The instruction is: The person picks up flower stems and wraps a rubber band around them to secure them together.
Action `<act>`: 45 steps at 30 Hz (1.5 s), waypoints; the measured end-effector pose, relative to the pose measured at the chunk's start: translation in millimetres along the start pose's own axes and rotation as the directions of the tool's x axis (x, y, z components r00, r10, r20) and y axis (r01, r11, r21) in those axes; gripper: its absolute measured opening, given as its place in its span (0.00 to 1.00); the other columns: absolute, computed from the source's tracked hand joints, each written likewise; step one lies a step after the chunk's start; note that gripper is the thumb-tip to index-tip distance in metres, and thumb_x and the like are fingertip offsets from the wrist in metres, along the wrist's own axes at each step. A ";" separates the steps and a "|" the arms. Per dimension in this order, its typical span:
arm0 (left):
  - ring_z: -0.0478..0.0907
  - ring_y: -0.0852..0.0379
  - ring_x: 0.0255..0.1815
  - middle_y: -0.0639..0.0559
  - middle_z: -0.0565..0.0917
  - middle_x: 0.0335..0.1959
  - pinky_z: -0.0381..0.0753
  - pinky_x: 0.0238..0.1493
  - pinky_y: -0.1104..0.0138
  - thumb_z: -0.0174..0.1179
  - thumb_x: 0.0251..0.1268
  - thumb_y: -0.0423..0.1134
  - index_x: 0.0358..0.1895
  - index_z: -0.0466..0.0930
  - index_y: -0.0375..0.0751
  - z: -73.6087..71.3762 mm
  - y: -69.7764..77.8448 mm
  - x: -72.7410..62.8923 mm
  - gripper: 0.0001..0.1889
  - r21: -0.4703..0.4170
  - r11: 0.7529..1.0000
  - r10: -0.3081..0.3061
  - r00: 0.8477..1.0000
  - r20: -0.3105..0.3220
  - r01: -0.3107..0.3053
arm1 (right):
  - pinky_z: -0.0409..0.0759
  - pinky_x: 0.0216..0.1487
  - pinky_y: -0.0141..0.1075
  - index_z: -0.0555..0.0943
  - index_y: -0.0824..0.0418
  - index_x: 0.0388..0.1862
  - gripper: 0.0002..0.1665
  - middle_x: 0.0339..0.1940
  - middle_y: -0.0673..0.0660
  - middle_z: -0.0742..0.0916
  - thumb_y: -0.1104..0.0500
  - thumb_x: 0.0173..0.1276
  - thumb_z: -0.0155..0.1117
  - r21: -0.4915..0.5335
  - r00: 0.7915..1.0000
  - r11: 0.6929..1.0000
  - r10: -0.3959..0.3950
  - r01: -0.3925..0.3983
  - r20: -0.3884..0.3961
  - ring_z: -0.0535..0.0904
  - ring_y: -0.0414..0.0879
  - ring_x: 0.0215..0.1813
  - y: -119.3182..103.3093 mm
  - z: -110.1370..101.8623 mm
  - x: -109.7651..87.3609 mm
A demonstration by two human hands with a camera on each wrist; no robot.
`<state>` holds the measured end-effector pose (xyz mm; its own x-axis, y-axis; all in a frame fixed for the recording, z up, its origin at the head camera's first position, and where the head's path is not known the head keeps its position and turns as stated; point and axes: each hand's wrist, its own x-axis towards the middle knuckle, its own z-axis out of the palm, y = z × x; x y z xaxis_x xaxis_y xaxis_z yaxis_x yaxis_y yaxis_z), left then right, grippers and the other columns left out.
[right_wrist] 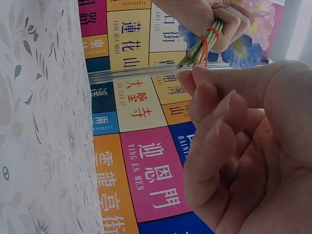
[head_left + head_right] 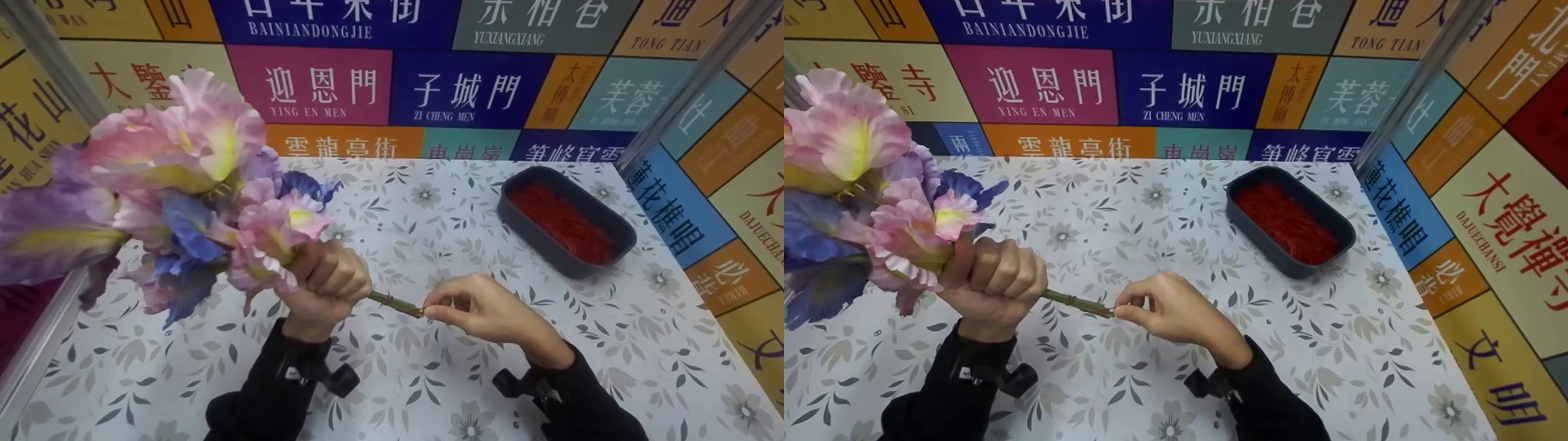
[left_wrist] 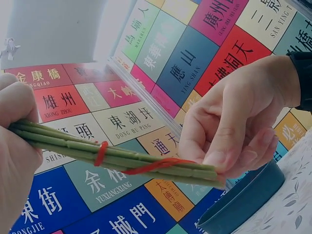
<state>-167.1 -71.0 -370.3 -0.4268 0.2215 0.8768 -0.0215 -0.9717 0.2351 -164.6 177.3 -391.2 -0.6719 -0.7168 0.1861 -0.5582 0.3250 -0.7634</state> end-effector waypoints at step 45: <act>0.45 0.65 0.09 0.62 0.54 0.09 0.44 0.09 0.72 0.47 0.76 0.61 0.15 0.52 0.51 0.7 0.0 -1.4 0.31 -0.090 0.990 -0.105 0.994 0.019 0.106 | 0.74 0.30 0.25 0.88 0.54 0.41 0.08 0.32 0.46 0.85 0.66 0.68 0.69 -0.173 0.924 0.921 -0.370 0.350 -0.097 0.76 0.37 0.29 9.1 12.7 11.3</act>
<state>-165.8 -71.3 -371.2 -0.4046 0.3239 0.8552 -0.1483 -0.9460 0.2881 -171.1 164.3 -403.9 -0.4616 -0.7230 0.5140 -0.8334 0.1549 -0.5306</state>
